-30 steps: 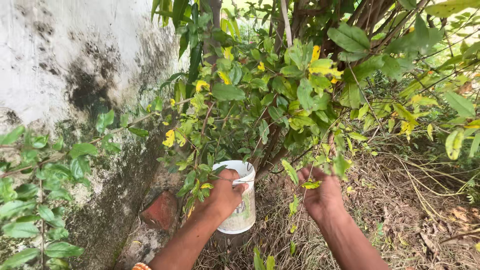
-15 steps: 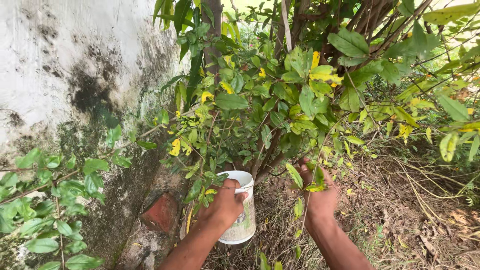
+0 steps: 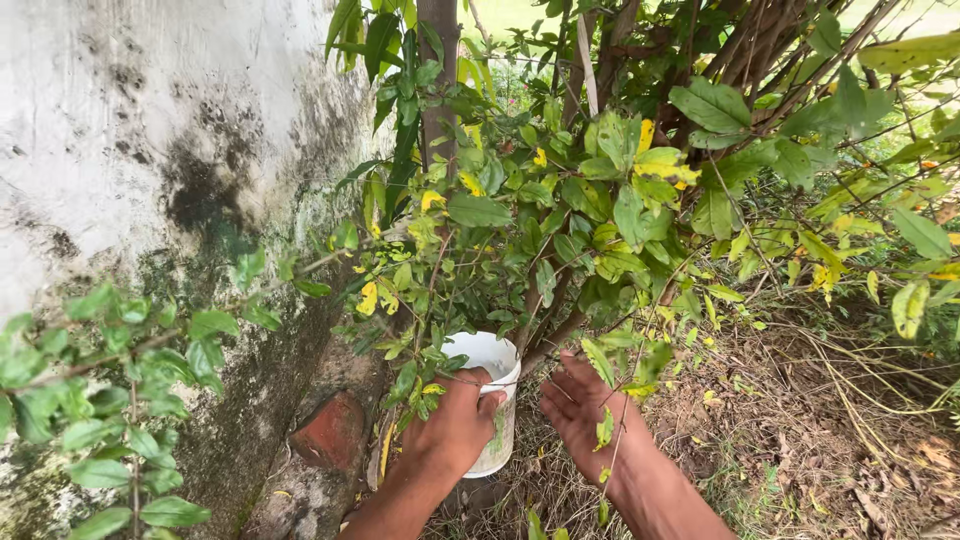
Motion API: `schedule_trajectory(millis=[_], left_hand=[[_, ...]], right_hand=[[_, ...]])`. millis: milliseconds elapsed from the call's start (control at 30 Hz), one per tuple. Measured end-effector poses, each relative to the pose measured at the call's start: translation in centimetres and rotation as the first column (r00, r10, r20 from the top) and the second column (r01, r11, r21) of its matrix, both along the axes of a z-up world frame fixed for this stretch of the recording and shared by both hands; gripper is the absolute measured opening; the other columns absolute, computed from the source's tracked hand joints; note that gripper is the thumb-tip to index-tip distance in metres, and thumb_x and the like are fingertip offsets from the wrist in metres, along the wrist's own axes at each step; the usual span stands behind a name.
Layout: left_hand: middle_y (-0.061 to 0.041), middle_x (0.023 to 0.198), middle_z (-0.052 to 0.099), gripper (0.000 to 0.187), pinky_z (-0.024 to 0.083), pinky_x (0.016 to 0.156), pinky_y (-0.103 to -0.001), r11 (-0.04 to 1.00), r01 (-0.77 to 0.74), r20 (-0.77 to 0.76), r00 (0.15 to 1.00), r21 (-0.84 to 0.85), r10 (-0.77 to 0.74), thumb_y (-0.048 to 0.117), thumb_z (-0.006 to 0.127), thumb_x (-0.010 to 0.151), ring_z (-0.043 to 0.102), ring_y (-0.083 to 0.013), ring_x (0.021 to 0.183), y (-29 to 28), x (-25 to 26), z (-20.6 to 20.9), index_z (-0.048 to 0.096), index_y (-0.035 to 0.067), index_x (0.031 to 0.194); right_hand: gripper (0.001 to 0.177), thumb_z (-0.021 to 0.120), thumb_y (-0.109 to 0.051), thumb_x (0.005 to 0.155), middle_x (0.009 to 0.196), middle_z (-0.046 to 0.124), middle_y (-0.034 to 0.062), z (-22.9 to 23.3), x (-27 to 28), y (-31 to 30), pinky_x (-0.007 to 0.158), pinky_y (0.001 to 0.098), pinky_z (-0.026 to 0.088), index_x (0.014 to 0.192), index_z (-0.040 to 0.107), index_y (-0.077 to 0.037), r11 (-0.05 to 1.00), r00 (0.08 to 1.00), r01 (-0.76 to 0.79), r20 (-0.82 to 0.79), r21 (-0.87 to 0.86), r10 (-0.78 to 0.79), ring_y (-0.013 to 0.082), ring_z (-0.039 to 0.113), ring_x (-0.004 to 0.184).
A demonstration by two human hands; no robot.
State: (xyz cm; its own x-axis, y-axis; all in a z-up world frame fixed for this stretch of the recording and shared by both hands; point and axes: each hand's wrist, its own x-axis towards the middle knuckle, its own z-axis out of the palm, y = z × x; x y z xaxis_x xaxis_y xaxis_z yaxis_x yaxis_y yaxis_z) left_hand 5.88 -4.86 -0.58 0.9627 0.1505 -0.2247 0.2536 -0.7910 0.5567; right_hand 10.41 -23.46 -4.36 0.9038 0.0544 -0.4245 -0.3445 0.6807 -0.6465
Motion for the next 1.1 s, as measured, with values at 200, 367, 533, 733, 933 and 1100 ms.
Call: schedule_trajectory(millis=[200,367,533,733,933,1100], left_hand=[[-0.008,0.129,0.068,0.044,0.050,0.103,-0.050,1.000,0.008,0.106,0.994,-0.006,-0.007,0.047,0.060,0.097,0.068,-0.0340,0.114,0.5,-1.3,0.6,0.054,0.028,0.136],[-0.009,0.112,0.074,0.040,0.053,0.100,-0.048,0.999,-0.010,0.193,0.981,0.037,0.003,0.045,0.062,0.094,0.071,-0.0314,0.110,1.6,-2.2,1.4,0.063,0.028,0.131],[-0.009,0.104,0.076,0.041,0.039,0.110,-0.050,0.990,-0.008,0.137,0.990,0.144,-0.011,0.047,0.057,0.097,0.069,-0.0306,0.108,2.6,-3.1,1.9,0.059,0.029,0.134],[-0.009,0.099,0.078,0.042,0.040,0.110,-0.046,0.987,0.005,0.189,0.981,0.163,-0.036,0.047,0.057,0.097,0.070,-0.0293,0.107,4.3,-3.8,2.8,0.060,0.027,0.134],[-0.010,0.105,0.078,0.043,0.041,0.111,-0.048,0.976,0.024,0.080,0.996,0.215,-0.042,0.046,0.058,0.097,0.071,-0.0281,0.108,3.7,-3.6,4.8,0.059,0.025,0.135],[-0.010,0.113,0.074,0.043,0.048,0.105,-0.046,0.987,0.013,0.204,0.978,0.162,-0.047,0.044,0.068,0.090,0.072,-0.0280,0.108,2.9,-3.1,4.5,0.065,0.022,0.128]], right_hand=[[0.035,0.070,-0.008,0.087,0.116,0.067,0.0137,1.5,0.3,1.0,0.101,0.0427,0.057,0.119,0.058,-0.003,0.993,0.985,0.068,0.149,0.099,-0.083,0.0288,0.067,0.110],[0.039,0.068,-0.005,0.088,0.121,0.067,0.0129,3.8,-1.5,1.6,0.101,0.0448,0.051,0.125,0.055,-0.007,0.992,0.963,0.128,0.240,0.006,-0.126,0.0276,0.063,0.112],[0.044,0.056,-0.023,0.096,0.133,0.064,0.0113,8.7,-3.3,2.7,0.110,0.0390,0.048,0.136,0.055,-0.005,0.998,0.946,0.055,0.319,0.012,-0.056,0.0235,0.061,0.124],[0.057,0.044,-0.040,0.097,0.134,0.060,0.0174,14.7,-7.3,1.0,0.109,0.0460,0.048,0.136,0.049,0.002,0.950,0.905,0.109,0.366,0.291,-0.216,0.0288,0.062,0.126],[0.054,0.054,-0.034,0.099,0.126,0.066,0.0145,17.2,-8.8,-0.4,0.100,0.0387,0.057,0.142,0.053,0.000,0.978,0.871,0.197,0.445,0.067,-0.206,0.0231,0.066,0.110],[0.042,0.057,-0.013,0.098,0.112,0.075,0.0132,15.2,-8.9,0.8,0.082,0.0350,0.060,0.137,0.062,-0.001,0.967,0.903,0.196,0.415,-0.163,-0.113,0.0215,0.070,0.089]])
